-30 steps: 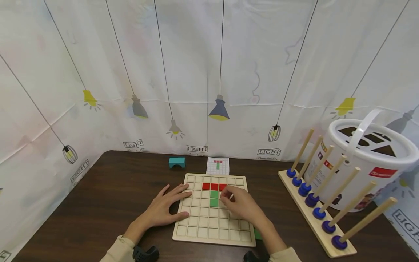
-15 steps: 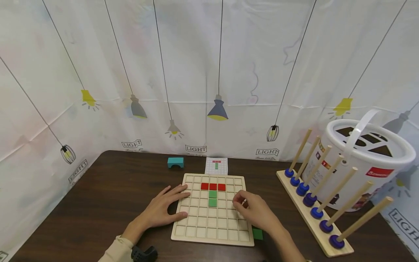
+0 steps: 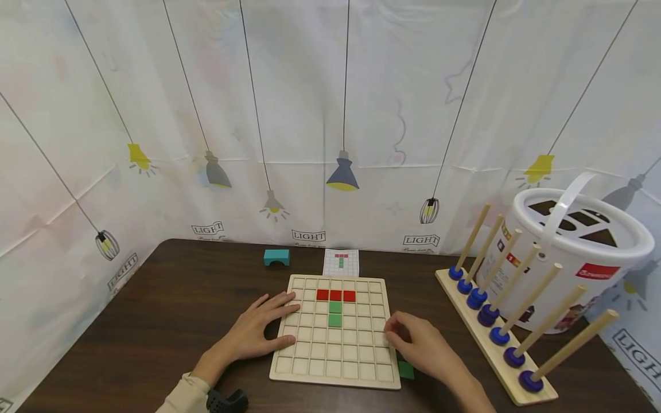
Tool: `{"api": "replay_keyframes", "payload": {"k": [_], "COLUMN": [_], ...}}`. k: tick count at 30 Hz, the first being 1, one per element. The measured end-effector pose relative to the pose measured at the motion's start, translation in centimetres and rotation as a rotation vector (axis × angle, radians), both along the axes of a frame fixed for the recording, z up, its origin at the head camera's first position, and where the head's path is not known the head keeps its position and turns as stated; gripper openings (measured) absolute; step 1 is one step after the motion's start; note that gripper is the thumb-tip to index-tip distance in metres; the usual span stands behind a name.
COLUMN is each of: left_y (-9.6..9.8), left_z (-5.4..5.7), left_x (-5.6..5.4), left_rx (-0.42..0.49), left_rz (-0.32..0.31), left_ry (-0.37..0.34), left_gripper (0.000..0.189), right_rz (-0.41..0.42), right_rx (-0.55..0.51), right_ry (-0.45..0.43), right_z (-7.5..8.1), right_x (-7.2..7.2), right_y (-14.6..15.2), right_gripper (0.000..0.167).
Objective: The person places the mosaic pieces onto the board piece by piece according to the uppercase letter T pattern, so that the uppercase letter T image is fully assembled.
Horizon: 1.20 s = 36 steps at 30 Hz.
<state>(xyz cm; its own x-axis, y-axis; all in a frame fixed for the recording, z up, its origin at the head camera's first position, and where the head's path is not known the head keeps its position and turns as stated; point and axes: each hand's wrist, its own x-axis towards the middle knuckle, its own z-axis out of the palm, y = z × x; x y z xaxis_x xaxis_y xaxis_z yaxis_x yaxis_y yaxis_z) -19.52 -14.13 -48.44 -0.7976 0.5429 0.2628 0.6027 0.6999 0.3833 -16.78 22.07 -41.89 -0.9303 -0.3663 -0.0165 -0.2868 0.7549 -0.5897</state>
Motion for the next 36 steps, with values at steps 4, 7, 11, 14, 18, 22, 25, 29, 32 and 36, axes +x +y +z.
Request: {"api": "replay_keyframes", "payload": {"k": [4,7,11,14,18,22,25,29,32,36], "left_y": [0.0,-0.1,-0.1,-0.1,-0.1,-0.1,-0.2,-0.2,-0.1,0.0], "left_z": [0.0,0.0,0.0,0.0,0.0,0.0,0.0,-0.1,-0.2,-0.3], "left_x": [0.0,0.0,0.0,0.0,0.0,0.0,0.0,-0.1,-0.1,-0.1], "left_rx": [-0.001,0.002,0.007,0.009,0.009,0.01,0.013,0.015,0.012,0.008], "left_rz": [-0.001,0.001,0.004,0.002,0.0,-0.001,-0.004,-0.003,0.0,-0.002], "left_ry": [-0.005,-0.008,-0.009,-0.009,-0.003,0.002,0.003,0.006,0.008,0.012], "left_gripper": [0.066,0.066,0.066,0.066,0.066,0.065,0.065,0.065,0.065,0.066], "right_rz": [0.004,0.015,0.033,0.058,0.096,0.128,0.154,0.158,0.152,0.15], "right_rx": [0.034,0.051,0.053,0.045,0.018,0.012,0.018,0.019,0.016,0.006], "right_ry": [0.026,0.042,0.025,0.003,-0.028,-0.043,-0.037,-0.037,-0.045,-0.049], "right_z": [-0.1,-0.1,-0.1,-0.3,-0.4,-0.5,-0.5,-0.7,-0.8,-0.8], "right_x": [0.3,0.6,0.9,1.2,1.5,1.8,2.1,2.3,2.4,2.6], "right_y": [0.6,1.1,1.5,1.9,2.3,2.6,2.8,2.9,3.0,3.1], "right_gripper": [0.009,0.009,0.011,0.014,0.02,0.025,0.027,0.028,0.025,0.021]}}
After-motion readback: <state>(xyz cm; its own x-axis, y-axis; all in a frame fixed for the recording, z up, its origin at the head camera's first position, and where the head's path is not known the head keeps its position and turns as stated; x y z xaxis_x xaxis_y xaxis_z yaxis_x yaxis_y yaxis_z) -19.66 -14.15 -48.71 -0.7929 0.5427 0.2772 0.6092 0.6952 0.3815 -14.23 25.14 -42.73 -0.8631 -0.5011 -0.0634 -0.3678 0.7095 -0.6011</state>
